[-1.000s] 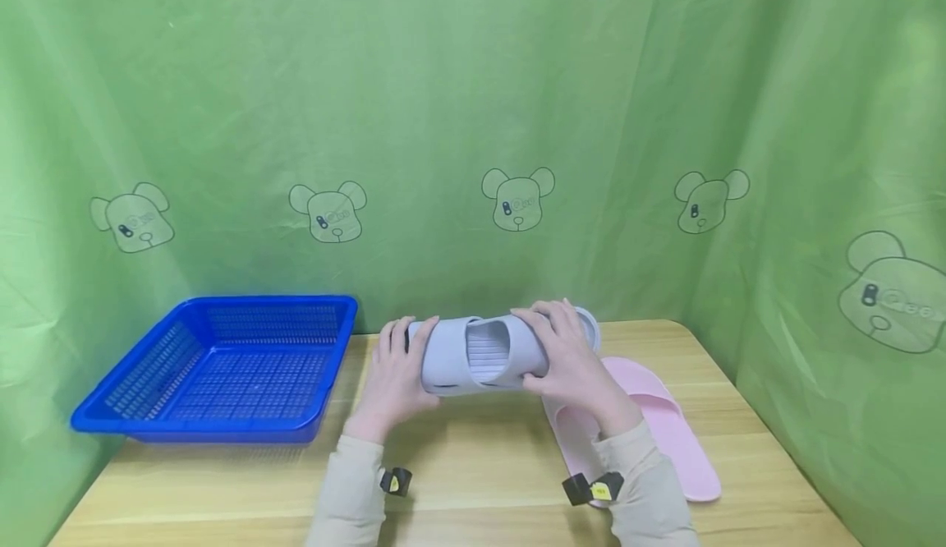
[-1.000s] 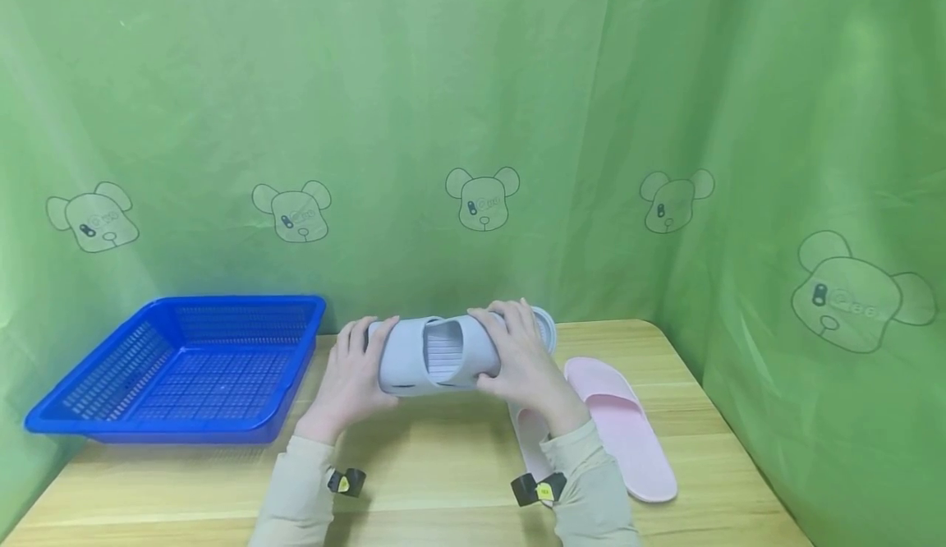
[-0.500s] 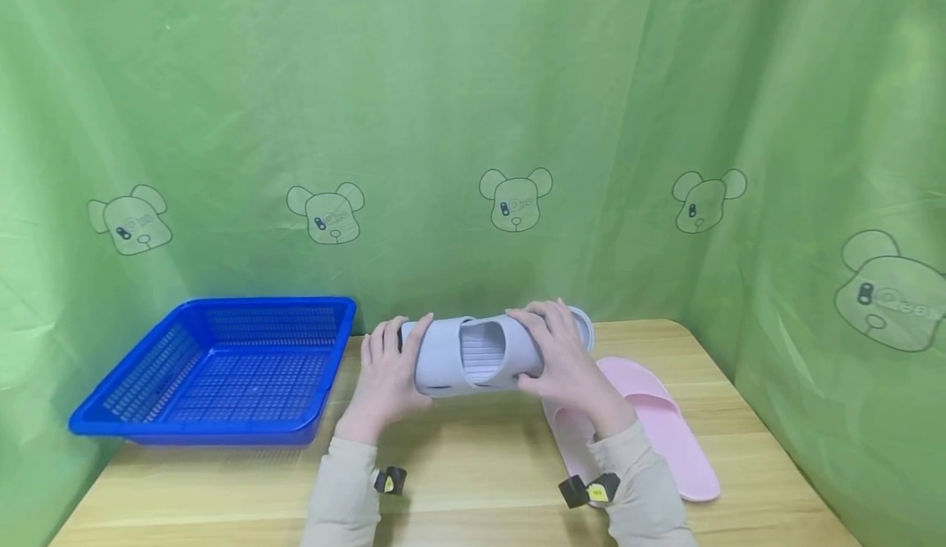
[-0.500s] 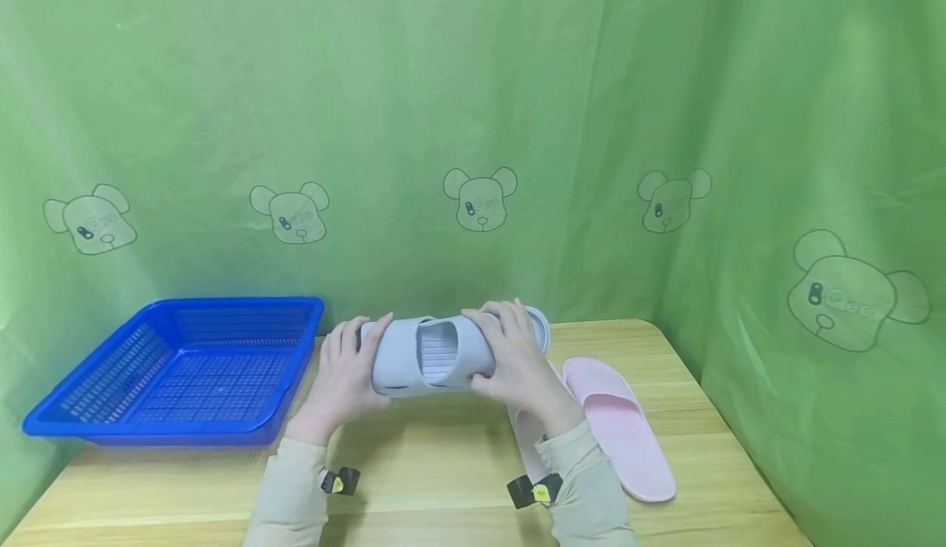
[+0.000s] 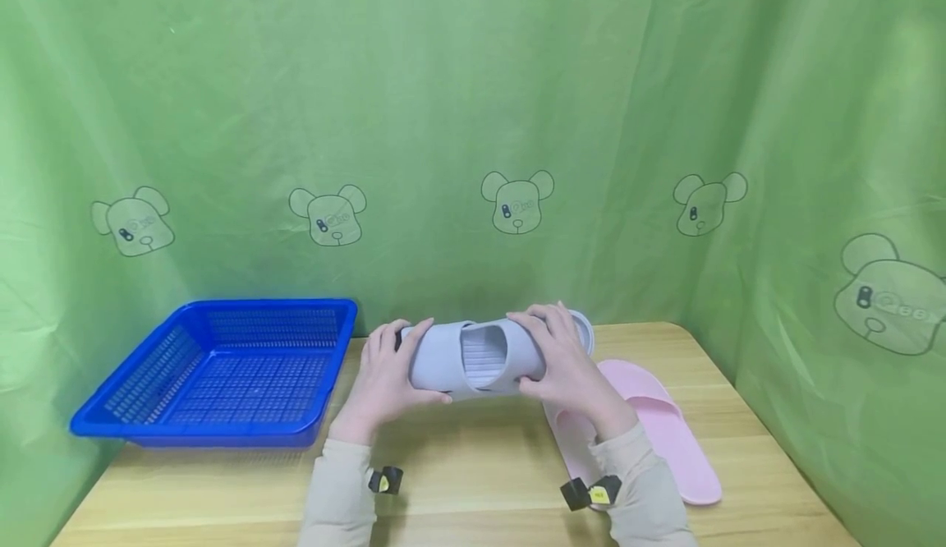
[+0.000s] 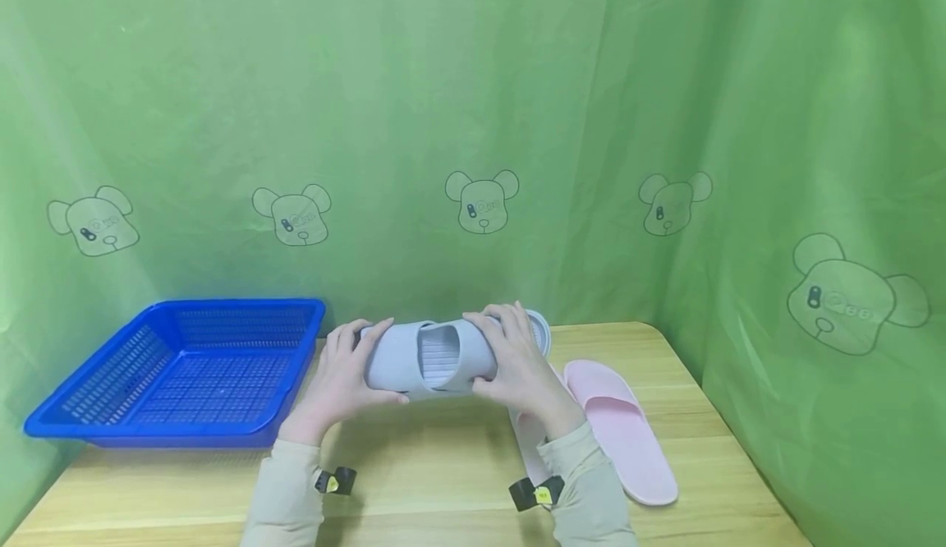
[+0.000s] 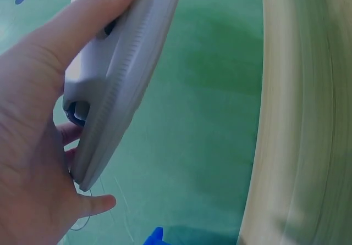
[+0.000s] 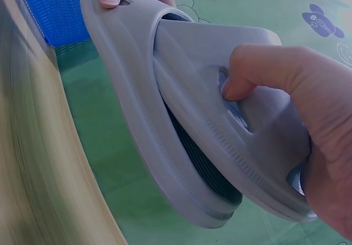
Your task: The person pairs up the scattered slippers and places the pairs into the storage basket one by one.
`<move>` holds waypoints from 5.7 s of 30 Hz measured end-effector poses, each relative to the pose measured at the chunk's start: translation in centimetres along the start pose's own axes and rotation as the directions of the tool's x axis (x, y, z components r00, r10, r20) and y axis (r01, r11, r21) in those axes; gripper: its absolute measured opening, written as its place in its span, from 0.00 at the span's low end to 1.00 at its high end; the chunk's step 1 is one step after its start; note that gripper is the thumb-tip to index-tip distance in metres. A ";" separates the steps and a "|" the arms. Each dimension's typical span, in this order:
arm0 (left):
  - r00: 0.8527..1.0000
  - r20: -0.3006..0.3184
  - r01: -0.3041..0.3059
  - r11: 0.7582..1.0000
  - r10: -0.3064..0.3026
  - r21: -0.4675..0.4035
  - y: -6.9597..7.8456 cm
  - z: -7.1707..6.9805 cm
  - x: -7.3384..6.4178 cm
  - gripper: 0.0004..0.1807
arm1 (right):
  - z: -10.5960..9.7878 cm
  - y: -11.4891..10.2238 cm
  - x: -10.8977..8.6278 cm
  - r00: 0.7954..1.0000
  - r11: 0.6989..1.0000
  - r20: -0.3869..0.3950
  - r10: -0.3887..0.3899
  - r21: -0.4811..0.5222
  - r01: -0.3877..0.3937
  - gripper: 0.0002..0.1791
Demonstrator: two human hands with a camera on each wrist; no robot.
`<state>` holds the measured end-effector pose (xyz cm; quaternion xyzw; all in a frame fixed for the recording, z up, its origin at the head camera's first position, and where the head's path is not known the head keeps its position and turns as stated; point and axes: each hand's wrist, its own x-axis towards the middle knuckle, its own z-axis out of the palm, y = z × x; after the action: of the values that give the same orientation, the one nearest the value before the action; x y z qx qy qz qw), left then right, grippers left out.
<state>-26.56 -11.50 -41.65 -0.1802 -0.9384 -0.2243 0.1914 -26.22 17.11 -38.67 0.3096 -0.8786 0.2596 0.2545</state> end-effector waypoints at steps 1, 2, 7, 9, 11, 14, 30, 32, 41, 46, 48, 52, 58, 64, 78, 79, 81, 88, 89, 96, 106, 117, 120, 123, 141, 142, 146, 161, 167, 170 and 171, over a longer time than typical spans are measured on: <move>1.000 0.006 0.003 1.000 -0.003 -0.001 0.0 -0.1 0.0 0.63 | 0.0 0.0 0.0 1.000 1.000 0.002 0.001 0.001 -0.001 0.50; 1.000 0.003 -0.001 1.000 0.001 -0.001 0.0 -0.1 0.0 0.63 | 0.0 0.0 0.0 1.000 1.000 0.003 0.001 0.002 -0.001 0.51; 0.999 -0.025 -0.030 1.000 0.030 -0.004 -0.2 -0.4 0.0 0.59 | 0.1 -0.2 0.0 1.000 1.000 0.021 0.005 0.007 -0.005 0.51; 0.998 -0.036 -0.043 0.999 0.044 0.004 -0.3 -0.4 0.0 0.57 | 0.1 -0.3 0.0 1.000 1.000 0.029 0.003 -0.001 -0.003 0.51; 0.997 -0.049 -0.054 0.998 0.055 0.011 -0.4 -0.5 -0.1 0.56 | 0.2 -0.4 0.0 0.999 1.000 0.035 -0.001 -0.015 0.002 0.51; 0.996 -0.067 -0.064 0.998 0.065 0.018 -0.6 -0.7 -0.1 0.55 | 0.3 -0.5 0.1 0.999 0.999 0.035 -0.024 -0.039 0.025 0.51; 0.992 -0.108 -0.053 0.996 0.060 0.070 -1.4 -1.8 -0.3 0.54 | 0.2 -0.8 0.2 0.998 0.994 0.059 -0.014 -0.103 0.020 0.52; 0.992 -0.115 -0.050 0.996 0.058 0.072 -1.5 -2.0 -0.3 0.54 | 0.2 -0.7 0.3 0.999 0.994 0.048 -0.021 -0.103 0.026 0.51; 0.994 -0.113 -0.003 0.998 0.011 0.070 -2.3 -3.0 -0.7 0.54 | 0.2 -0.7 0.3 0.998 0.993 0.004 -0.060 -0.101 0.060 0.47; 0.992 -0.127 0.015 0.998 -0.008 0.056 -2.7 -3.6 -1.0 0.54 | 0.2 -0.8 0.1 0.999 0.994 0.004 -0.042 -0.099 0.042 0.46; 0.990 -0.137 0.019 0.998 -0.012 0.053 -2.9 -3.8 -1.0 0.54 | 0.1 -0.9 0.1 0.999 0.995 0.004 -0.039 -0.096 0.039 0.45; 0.988 -0.151 0.029 0.998 -0.021 0.051 -3.2 -4.1 -1.2 0.54 | 0.2 -1.0 0.0 0.999 0.994 0.002 -0.047 -0.096 0.047 0.45; 0.986 -0.160 0.047 0.998 -0.038 0.051 -3.7 -4.5 -1.4 0.54 | 0.4 -1.1 0.1 0.997 0.993 0.001 -0.075 -0.090 0.075 0.43; 0.982 -0.185 0.052 0.998 -0.042 0.048 -4.2 -4.9 -1.6 0.54 | 0.7 -1.0 0.1 0.995 0.992 -0.002 -0.101 -0.081 0.100 0.42; 0.970 -0.235 0.070 0.997 -0.060 0.037 -5.4 -5.7 -2.4 0.55 | 1.5 -1.5 0.2 0.991 0.988 0.026 -0.129 -0.086 0.131 0.41; 0.969 -0.238 0.073 0.997 -0.062 0.036 -5.5 -5.7 -2.4 0.55 | 1.6 -1.5 0.2 0.990 0.986 0.024 -0.137 -0.087 0.139 0.41; 0.969 -0.239 0.078 0.996 -0.069 0.032 -5.5 -5.9 -2.4 0.55 | 1.9 -1.4 0.2 0.987 0.983 0.019 -0.156 -0.091 0.158 0.40; 0.966 -0.240 0.100 0.995 -0.096 0.004 -5.9 -6.5 -2.6 0.54 | 2.5 -1.8 0.4 0.981 0.978 0.027 -0.193 -0.079 0.195 0.39; 0.965 -0.240 0.104 0.995 -0.100 0.003 -6.0 -6.6 -2.6 0.54 | 2.6 -1.9 0.4 0.980 0.977 0.031 -0.195 -0.080 0.197 0.39; 0.962 -0.240 0.136 0.991 -0.134 -0.008 -6.7 -7.2 -3.0 0.52 | 3.3 -2.4 0.3 0.981 0.981 0.083 -0.173 -0.071 0.179 0.40; 0.960 -0.241 0.148 0.989 -0.143 0.002 -6.8 -7.7 -3.1 0.52 | 4.3 -3.3 0.3 0.971 0.973 0.106 -0.215 -0.068 0.222 0.39; 0.953 -0.267 0.155 0.988 -0.145 0.017 -7.5 -8.1 -3.6 0.52 | 5.5 -4.2 0.0 0.962 0.967 0.160 -0.223 -0.087 0.239 0.38; 0.948 -0.287 0.147 0.989 -0.133 0.025 -7.8 -8.4 -3.6 0.51 | 5.6 -4.3 0.0 0.960 0.966 0.159 -0.230 -0.084 0.246 0.39; 0.945 -0.301 0.145 0.989 -0.129 0.031 -8.0 -8.6 -3.8 0.51 | 5.9 -4.3 0.0 0.957 0.962 0.160 -0.242 -0.089 0.259 0.39; 0.943 -0.312 0.147 0.986 -0.118 0.073 -9.3 -10.5 -4.4 0.52 | 7.0 -5.6 -0.3 0.937 0.952 0.237 -0.255 -0.111 0.287 0.38; 0.943 -0.311 0.147 0.986 -0.117 0.073 -9.4 -10.6 -4.5 0.52 | 7.1 -5.7 -0.3 0.937 0.951 0.237 -0.256 -0.114 0.289 0.38; 0.944 -0.312 0.142 0.986 -0.109 0.085 -9.6 -10.9 -4.5 0.51 | 7.5 -5.9 -0.4 0.932 0.945 0.235 -0.276 -0.112 0.308 0.39; 0.950 -0.303 0.130 0.980 -0.080 0.150 -10.5 -12.4 -4.9 0.53 | 8.4 -6.4 -0.7 0.921 0.941 0.256 -0.295 -0.090 0.326 0.40; 0.952 -0.299 0.120 0.976 -0.062 0.181 -10.8 -13.3 -5.1 0.53 | 8.9 -6.8 -0.7 0.911 0.936 0.279 -0.304 -0.088 0.340 0.40; 0.953 -0.297 0.118 0.975 -0.057 0.190 -11.0 -13.6 -5.1 0.52 | 9.0 -6.9 -0.7 0.905 0.934 0.291 -0.309 -0.087 0.346 0.41; 0.953 -0.297 0.117 0.975 -0.057 0.190 -11.1 -13.7 -5.1 0.53 | 9.1 -7.0 -0.7 0.903 0.933 0.299 -0.308 -0.091 0.348 0.41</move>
<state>-23.02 -28.81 -36.49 -0.0832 -0.9254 -0.1585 0.3340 -23.62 7.05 -43.65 0.4678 -0.8571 0.1034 0.1893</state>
